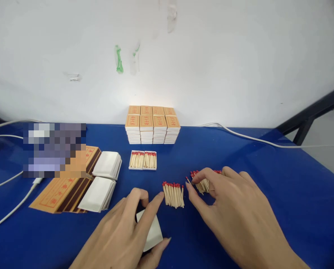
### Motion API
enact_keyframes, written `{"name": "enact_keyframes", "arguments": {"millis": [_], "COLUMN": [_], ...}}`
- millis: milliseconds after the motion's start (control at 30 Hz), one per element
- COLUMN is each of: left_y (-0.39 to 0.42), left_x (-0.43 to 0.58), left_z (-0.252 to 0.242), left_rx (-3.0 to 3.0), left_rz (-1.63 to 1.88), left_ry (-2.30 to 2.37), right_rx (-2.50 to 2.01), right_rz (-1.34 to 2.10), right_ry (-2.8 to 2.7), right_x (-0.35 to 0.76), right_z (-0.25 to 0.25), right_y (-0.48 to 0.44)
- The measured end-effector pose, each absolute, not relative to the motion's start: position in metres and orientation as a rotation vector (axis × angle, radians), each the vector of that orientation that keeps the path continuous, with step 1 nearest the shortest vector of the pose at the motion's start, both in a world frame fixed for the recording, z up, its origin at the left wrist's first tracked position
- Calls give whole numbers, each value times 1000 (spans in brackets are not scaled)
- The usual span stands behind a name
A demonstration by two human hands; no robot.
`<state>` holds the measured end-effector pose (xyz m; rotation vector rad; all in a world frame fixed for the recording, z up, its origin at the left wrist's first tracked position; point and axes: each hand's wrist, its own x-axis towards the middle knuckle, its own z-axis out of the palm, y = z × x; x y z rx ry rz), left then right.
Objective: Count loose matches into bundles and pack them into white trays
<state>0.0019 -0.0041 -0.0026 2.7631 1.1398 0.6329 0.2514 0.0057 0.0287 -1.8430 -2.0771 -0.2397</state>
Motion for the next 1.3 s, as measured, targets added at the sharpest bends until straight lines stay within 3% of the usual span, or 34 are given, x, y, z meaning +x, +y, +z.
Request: {"name": "enact_keyframes", "arguments": {"millis": [233,533,900,1300], "left_y": [-3,-4,-4,-3], "left_x": [-2,0,1,2], "left_z": [-9,-5,-2,-4], "left_rx": [2764,2759,2734,2758], "left_rz": [594,615,618,624], "left_ry": [1153,1147,1148,1144], "right_rx": [-1856,-1820,-1827,-1832], "right_rz": [-361,62,230,-430], "right_ry": [-2171,-1981,-1931,-2137], "right_x": [249,237,232,258], "right_z": [16,32,38,30], "right_y": [3,5,5,6]}}
